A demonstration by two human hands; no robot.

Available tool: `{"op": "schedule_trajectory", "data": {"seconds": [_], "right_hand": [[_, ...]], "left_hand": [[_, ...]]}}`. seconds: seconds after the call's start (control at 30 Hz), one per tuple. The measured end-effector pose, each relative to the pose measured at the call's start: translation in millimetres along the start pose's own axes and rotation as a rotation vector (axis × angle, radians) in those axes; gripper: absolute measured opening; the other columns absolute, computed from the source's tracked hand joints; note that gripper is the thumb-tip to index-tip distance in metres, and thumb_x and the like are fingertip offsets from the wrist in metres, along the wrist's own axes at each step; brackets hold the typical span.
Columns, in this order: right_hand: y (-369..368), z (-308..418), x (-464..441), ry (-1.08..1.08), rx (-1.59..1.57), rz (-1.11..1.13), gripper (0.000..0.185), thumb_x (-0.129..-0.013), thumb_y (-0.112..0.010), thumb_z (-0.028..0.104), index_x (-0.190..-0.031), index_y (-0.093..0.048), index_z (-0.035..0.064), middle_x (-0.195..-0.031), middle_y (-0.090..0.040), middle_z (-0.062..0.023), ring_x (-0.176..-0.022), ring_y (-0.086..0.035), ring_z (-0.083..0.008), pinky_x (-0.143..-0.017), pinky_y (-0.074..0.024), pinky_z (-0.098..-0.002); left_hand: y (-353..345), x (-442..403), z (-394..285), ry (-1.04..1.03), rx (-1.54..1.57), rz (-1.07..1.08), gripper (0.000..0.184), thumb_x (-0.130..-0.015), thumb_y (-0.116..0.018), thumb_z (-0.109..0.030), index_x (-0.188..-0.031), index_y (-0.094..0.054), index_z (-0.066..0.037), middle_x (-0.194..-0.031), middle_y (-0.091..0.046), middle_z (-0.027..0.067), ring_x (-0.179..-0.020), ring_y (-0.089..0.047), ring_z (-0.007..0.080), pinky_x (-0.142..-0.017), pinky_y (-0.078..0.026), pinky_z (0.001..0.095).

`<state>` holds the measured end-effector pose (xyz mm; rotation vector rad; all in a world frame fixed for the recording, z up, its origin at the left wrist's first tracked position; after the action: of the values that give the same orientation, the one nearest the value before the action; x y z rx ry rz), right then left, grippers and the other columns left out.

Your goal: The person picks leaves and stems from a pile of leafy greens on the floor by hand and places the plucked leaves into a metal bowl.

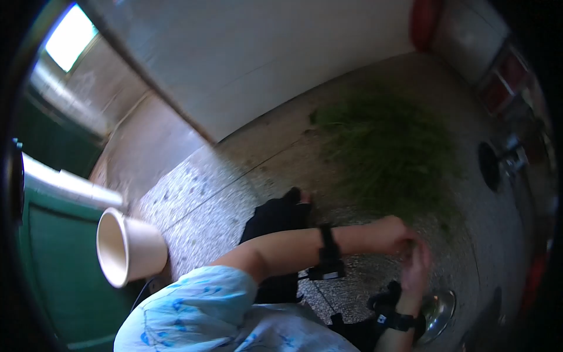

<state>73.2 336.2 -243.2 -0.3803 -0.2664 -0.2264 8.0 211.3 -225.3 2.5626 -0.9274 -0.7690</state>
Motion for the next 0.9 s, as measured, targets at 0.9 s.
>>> {"op": "schedule_trajectory", "data": {"seconds": [0.9], "right_hand": [[60,-31,-19,0.06,0.406,-0.253,0.013,-0.084,-0.046,0.015,-0.084,-0.047,0.002,-0.065,-0.05,-0.0032,-0.053,-0.051,-0.0113,-0.048,-0.0429,-0.0237]], "left_hand": [[126,-5,36,0.33,0.934,-0.677,0.02,-0.089,-0.036,-0.021,-0.094,-0.045,-0.005,-0.088,-0.057,0.0085,-0.081,-0.057,0.022,-0.06,-0.048,0.0288]]}}
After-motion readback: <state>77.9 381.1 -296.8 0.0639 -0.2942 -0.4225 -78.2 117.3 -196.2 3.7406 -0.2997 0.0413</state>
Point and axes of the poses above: each hand's wrist, its own x-axis away from the middle knuckle, its own y-axis out of the back of the hand, z = x × y, the point moved 3 cm from there along -x, towards the middle knuckle
